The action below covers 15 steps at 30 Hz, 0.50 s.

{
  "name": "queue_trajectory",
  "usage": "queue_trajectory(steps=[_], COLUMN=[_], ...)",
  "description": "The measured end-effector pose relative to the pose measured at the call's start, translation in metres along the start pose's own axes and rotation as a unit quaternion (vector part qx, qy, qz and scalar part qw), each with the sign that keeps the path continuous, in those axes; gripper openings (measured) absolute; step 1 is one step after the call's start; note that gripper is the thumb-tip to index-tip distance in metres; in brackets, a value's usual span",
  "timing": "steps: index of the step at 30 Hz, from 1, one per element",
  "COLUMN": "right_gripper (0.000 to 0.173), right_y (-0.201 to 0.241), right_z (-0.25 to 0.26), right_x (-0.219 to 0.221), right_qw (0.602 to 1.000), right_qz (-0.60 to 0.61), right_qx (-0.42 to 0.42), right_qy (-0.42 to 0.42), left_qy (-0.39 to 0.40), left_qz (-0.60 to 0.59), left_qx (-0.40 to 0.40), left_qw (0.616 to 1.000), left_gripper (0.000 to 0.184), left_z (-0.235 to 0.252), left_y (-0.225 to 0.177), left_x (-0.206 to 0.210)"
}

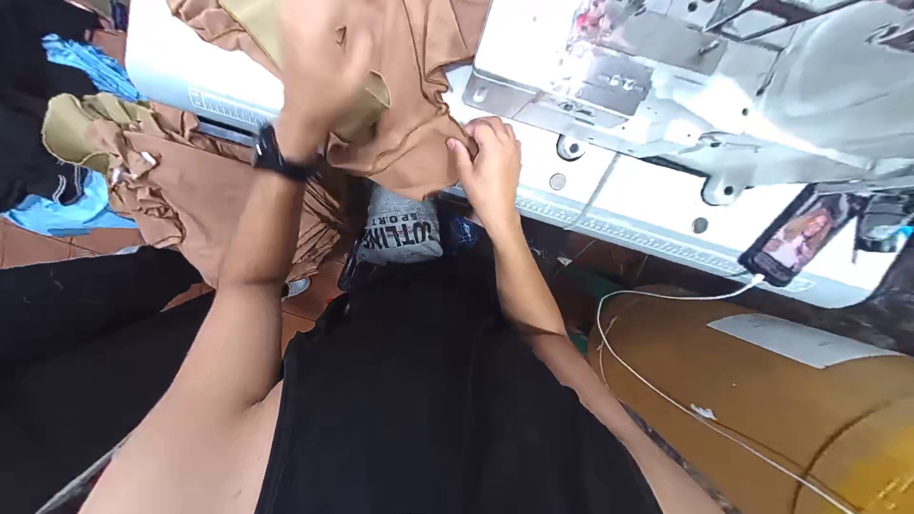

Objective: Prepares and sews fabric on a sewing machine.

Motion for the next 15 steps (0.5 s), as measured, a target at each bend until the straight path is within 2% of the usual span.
queue_trajectory(steps=[2, 3, 4, 6, 7, 9, 12, 15], right_gripper=[0.025, 0.021, 0.018, 0.026, 0.029, 0.027, 0.020, 0.017], right_y=[-0.009, -0.010, -0.010, -0.008, -0.010, -0.015, -0.009, -0.004], right_z=[0.003, 0.002, -0.003, -0.015, -0.021, -0.027, -0.029, -0.022], right_x=[-0.001, 0.001, 0.004, 0.009, 0.010, 0.011, 0.017, 0.021], right_qw=[0.984, 0.955, 0.911, 0.828, 0.812, 0.812, 0.803, 0.778], right_qz=[0.170, 0.286, 0.396, 0.534, 0.556, 0.561, 0.572, 0.602], right_qx=[0.045, 0.068, 0.092, 0.126, 0.134, 0.141, 0.157, 0.168], right_qy=[0.025, 0.047, 0.073, 0.118, 0.118, 0.081, 0.066, 0.063], left_qy=[0.095, 0.115, 0.094, 0.010, -0.023, -0.055, -0.028, -0.035], left_qz=[-0.063, -0.069, -0.074, -0.089, -0.100, -0.117, -0.173, -0.261], left_qx=[-0.004, -0.025, -0.032, -0.023, -0.014, 0.001, -0.035, -0.060], left_qw=[0.994, 0.991, 0.992, 0.996, 0.995, 0.992, 0.984, 0.963], left_gripper=[0.034, 0.039, 0.044, 0.047, 0.048, 0.049, 0.052, 0.033], left_z=[-0.047, -0.068, -0.084, -0.104, -0.111, -0.119, -0.119, -0.113], left_y=[-0.057, -0.074, -0.082, -0.081, -0.079, -0.078, -0.073, -0.069], left_x=[0.045, 0.067, 0.085, 0.106, 0.110, 0.111, 0.117, 0.112])
Point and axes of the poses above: each hand's wrist, its own z-axis towards the middle knuckle, its own x-axis out of the palm, y = z × x, the point moved 8 cm from there along z, towards the middle knuckle, and after that the axes turned 11 degrees about -z, right-handed, at the moved point
